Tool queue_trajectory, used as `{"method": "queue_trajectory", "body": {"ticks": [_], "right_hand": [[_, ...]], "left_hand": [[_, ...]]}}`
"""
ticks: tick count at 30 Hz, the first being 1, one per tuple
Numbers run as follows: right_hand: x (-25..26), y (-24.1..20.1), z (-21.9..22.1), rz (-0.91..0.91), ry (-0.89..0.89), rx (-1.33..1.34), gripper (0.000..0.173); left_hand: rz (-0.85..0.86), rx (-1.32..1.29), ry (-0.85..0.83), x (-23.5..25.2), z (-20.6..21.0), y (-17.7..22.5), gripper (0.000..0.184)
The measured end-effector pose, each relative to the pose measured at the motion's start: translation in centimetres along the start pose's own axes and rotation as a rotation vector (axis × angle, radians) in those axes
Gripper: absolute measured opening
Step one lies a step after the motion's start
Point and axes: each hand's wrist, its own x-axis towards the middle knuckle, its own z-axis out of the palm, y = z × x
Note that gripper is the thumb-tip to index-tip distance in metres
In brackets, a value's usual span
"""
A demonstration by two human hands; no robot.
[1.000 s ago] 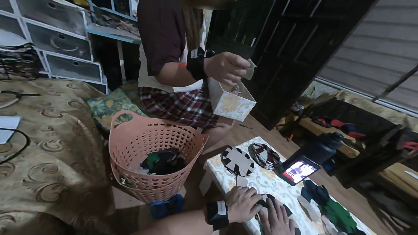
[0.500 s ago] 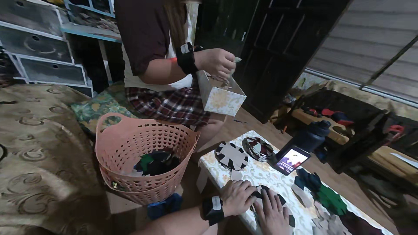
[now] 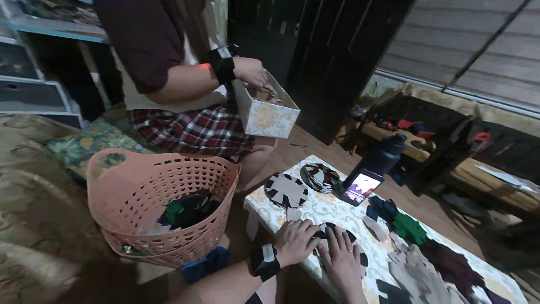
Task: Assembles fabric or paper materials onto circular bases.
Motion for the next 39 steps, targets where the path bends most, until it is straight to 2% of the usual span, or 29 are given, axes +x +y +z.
{"method": "queue_trajectory", "body": {"ticks": [8, 17, 21, 23, 26, 28, 30, 32, 34, 39], "right_hand": [[0.1, -0.3, -0.6, 0.085, -0.134, 0.009, 0.073], [0.6, -0.2, -0.3, 0.091, -0.136, 0.048, 0.072], [0.6, -0.6, -0.4, 0.110, -0.133, 0.041, 0.071], [0.5, -0.5, -0.7, 0.103, -0.100, 0.120, 0.070], [0.2, 0.4, -2.5, 0.138, 0.038, 0.422, 0.067], [-0.2, 1.0, -4.0, 0.173, 0.189, 0.572, 0.064], [-0.3, 1.9, -4.7, 0.178, 0.310, 0.614, 0.067], [-0.4, 2.6, -4.7, 0.158, 0.319, 0.596, 0.064], [-0.4, 2.7, -4.2, 0.118, 0.250, 0.513, 0.058], [-0.2, 2.0, -2.1, 0.024, 0.017, 0.174, 0.069]], "left_hand": [[-0.025, 0.021, -0.030, 0.1, 0.2, 0.2, 0.038], [0.005, 0.001, 0.042, 0.1, 0.8, -0.4, 0.041], [-0.056, -0.086, 0.078, 0.0, 0.5, -0.6, 0.043], [-0.102, -0.202, 0.084, -0.1, 0.1, -0.9, 0.045], [-0.098, -0.336, 0.080, -0.2, -0.3, -1.5, 0.040], [-0.076, -0.353, 0.058, -0.4, -0.3, -1.7, 0.035], [-0.040, -0.313, 0.044, -0.4, -0.2, -1.8, 0.034], [-0.025, -0.226, 0.023, -0.2, 0.0, -1.6, 0.036], [-0.047, -0.154, -0.030, 0.0, 0.0, -1.1, 0.043], [-0.067, -0.064, -0.079, 0.2, 0.1, -0.7, 0.051]]}}
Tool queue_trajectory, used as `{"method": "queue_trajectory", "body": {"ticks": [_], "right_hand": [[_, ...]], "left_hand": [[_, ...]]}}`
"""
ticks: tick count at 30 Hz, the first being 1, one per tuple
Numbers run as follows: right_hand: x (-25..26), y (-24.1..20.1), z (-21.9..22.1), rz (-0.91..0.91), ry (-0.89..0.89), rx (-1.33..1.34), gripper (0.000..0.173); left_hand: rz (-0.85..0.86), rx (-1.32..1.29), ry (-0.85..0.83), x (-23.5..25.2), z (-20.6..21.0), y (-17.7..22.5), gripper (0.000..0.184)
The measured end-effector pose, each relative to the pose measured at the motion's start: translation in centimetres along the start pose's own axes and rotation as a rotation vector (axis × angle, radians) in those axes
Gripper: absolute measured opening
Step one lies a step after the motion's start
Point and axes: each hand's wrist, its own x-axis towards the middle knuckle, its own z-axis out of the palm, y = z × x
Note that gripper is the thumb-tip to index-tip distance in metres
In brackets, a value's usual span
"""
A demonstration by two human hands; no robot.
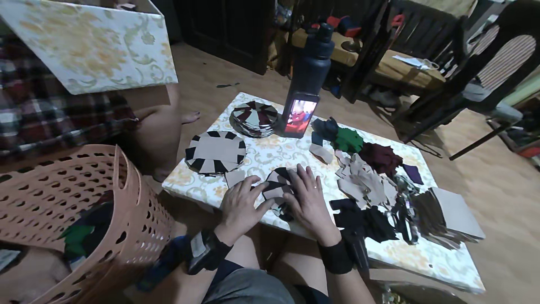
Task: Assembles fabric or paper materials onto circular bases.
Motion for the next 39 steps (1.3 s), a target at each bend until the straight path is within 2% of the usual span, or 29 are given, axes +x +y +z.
{"method": "queue_trajectory", "body": {"ticks": [3, 5, 8, 11, 16, 19, 22, 26, 31, 34, 39], "right_hand": [[-0.3, 0.0, 1.1, 0.004, -0.115, -0.100, 0.073], [-0.2, 0.0, 0.6, 0.025, -0.131, -0.031, 0.072], [-0.2, 0.4, -1.1, 0.061, -0.020, 0.219, 0.065], [-0.3, 1.0, -2.8, 0.068, 0.123, 0.306, 0.061], [-1.1, 1.2, -2.6, 0.063, 0.138, 0.312, 0.059], [-1.5, 0.9, -1.6, 0.052, 0.059, 0.228, 0.055], [-1.8, 0.5, -0.9, 0.006, 0.115, 0.179, 0.042], [-2.9, -1.1, -0.5, -0.121, 0.217, 0.259, 0.022], [-4.5, -2.2, 0.5, -0.224, 0.120, 0.218, 0.033], [-4.7, -2.2, 0.7, -0.201, 0.100, 0.093, 0.036], [-4.7, -2.0, 1.0, -0.165, 0.101, 0.058, 0.033]], "left_hand": [[-0.015, -0.009, -0.030, -0.1, -0.2, 0.0, 0.049], [-0.014, -0.080, -0.021, -0.1, -0.4, -0.1, 0.044], [-0.027, -0.193, 0.004, -0.1, -0.6, -0.5, 0.041], [-0.050, -0.217, 0.006, 0.0, -0.6, -0.5, 0.040], [-0.065, -0.145, -0.029, 0.0, -0.6, -0.2, 0.061], [-0.051, -0.124, -0.025, -0.1, -0.5, -0.3, 0.062], [-0.050, -0.126, -0.010, 0.0, -0.4, -0.2, 0.055], [0.003, -0.165, 0.019, -0.1, -0.3, -0.7, 0.036], [0.077, -0.155, 0.012, -0.4, -0.2, -1.0, 0.029], [0.074, -0.117, 0.007, -0.3, -0.1, -0.9, 0.030], [0.081, -0.093, 0.004, -0.3, -0.1, -1.0, 0.030]]}}
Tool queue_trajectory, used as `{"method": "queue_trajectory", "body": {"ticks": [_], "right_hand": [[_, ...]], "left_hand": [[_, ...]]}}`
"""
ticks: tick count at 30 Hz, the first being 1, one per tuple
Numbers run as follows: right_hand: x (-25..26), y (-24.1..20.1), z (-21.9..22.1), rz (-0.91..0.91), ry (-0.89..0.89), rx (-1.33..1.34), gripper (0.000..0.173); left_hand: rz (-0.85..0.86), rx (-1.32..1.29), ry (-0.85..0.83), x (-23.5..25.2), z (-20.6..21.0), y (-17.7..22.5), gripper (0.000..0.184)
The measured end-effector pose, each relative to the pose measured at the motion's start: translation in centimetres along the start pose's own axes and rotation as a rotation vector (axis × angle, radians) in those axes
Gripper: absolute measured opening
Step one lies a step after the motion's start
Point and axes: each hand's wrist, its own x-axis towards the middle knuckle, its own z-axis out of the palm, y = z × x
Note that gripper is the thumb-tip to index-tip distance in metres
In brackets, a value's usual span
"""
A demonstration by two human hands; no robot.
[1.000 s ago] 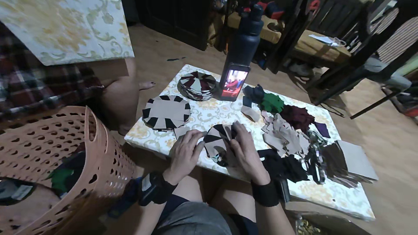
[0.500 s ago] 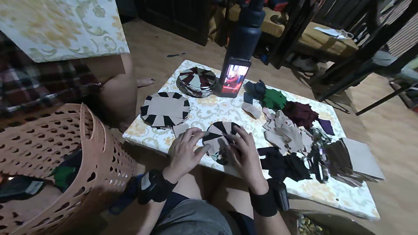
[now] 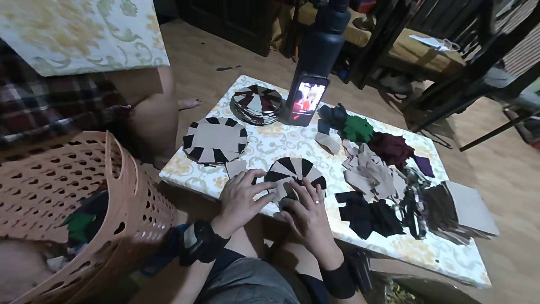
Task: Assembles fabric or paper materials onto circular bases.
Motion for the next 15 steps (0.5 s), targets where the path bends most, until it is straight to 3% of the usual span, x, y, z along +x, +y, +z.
{"method": "queue_trajectory", "body": {"ticks": [4, 7, 9, 11, 15], "right_hand": [[0.3, -0.1, -0.2, -0.001, -0.004, 0.036, 0.039], [1.2, -0.2, -1.0, -0.013, 0.057, 0.106, 0.041], [2.1, -0.3, -1.5, -0.032, 0.073, 0.097, 0.044], [3.2, -0.4, -1.7, -0.060, 0.037, 0.050, 0.050], [5.4, 0.1, -0.3, -0.121, -0.110, -0.058, 0.064]], "left_hand": [[-0.051, -0.180, 0.084, 0.0, -0.5, 0.2, 0.034], [-0.101, -0.670, 0.388, -0.4, -1.8, -0.3, 0.028], [-0.140, -0.854, 0.569, -0.7, -2.8, -0.8, 0.029], [-0.164, -0.884, 0.650, -0.9, -3.9, -1.1, 0.033], [-0.213, -0.859, 0.651, -1.2, -5.3, -1.3, 0.035]]}}
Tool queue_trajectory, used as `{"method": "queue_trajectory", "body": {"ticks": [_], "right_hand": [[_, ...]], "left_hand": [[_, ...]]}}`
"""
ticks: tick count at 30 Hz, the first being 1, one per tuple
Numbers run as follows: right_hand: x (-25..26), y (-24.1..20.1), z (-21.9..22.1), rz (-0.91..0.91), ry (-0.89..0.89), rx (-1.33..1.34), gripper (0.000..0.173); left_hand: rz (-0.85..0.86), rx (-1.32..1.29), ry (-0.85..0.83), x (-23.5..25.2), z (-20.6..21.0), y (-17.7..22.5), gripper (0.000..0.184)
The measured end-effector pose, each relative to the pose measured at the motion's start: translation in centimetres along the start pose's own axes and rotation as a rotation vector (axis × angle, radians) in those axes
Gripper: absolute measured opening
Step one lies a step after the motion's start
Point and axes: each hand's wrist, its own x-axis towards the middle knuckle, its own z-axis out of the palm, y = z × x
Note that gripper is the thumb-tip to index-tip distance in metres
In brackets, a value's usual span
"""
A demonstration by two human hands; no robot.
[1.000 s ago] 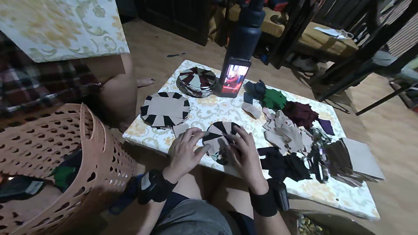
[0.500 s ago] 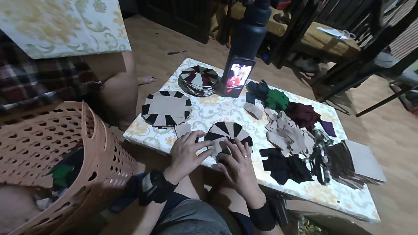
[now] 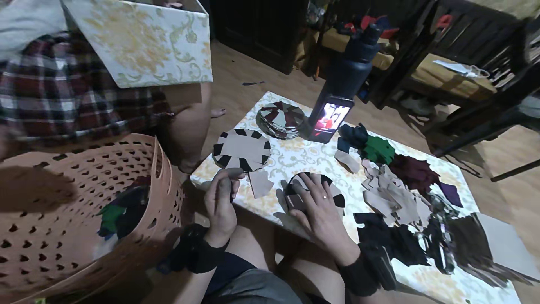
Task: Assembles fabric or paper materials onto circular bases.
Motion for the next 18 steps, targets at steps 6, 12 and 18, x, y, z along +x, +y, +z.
{"method": "queue_trajectory", "body": {"ticks": [6, 12, 18], "right_hand": [[0.9, -0.3, 3.2, 0.245, -0.146, -0.114, 0.068], [3.6, -1.8, 4.5, 0.546, -0.094, -0.117, 0.067], [4.7, -2.1, 3.3, 0.641, -0.043, -0.012, 0.072]], "left_hand": [[-0.081, 0.007, -0.074, -0.5, -0.1, 0.1, 0.029], [-0.100, 0.038, -0.203, -1.4, 1.9, -0.2, 0.028], [0.084, 0.404, -0.430, -0.7, 3.9, -0.5, 0.043]]}}
